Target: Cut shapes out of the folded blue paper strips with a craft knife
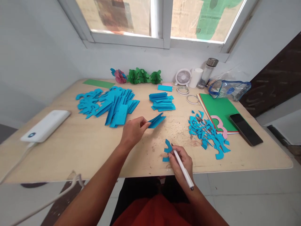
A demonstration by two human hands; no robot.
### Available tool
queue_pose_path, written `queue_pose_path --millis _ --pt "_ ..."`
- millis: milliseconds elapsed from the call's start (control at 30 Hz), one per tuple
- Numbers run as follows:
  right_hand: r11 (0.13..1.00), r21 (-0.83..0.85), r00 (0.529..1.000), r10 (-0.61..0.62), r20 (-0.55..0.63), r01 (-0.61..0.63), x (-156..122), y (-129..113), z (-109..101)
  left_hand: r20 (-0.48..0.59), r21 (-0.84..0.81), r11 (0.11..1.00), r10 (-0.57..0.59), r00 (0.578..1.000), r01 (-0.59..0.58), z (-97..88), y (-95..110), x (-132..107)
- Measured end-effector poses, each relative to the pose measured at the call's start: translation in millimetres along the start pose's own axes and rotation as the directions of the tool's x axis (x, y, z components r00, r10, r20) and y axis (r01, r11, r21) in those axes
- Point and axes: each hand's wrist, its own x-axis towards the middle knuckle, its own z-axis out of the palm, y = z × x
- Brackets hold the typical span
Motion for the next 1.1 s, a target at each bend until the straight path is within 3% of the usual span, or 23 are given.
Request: queue_pose_path --millis 200,300,400,600,800,1100 --pt "1.0 0.006 1.0 0.012 -0.004 -0.012 0 3 1 0.041 0.073 0.997 0.025 0.999 -0.028 -11.4 -8 -31" --pt "1.0 0.01 1.0 0.0 -0.006 0.0 0 4 1 -0.133 0.168 0.985 0.057 0.989 -0.034 -7.9 -12 -39" --pt "1.0 0.011 1.0 -0.012 -0.008 0.012 0 5 1 -0.311 0.261 0.965 0.108 0.944 -0.024 -0.3 -17 -39" --pt "1.0 0.001 1.0 -0.022 -0.009 0.022 0 3 0 -0.129 0.266 0.943 0.238 0.963 -0.198 13.3 -25 -42" --pt "1.0 -0.014 1.0 -0.026 -0.004 0.026 0 0 -1 -0.07 0.257 0.929 0.292 0.954 -0.266 14.2 -37 -50" --pt "1.0 -0.01 1.0 -0.015 0.002 0.015 0 3 -1 -0.178 0.257 0.949 0.235 0.956 -0.185 18.7 -39 -50"
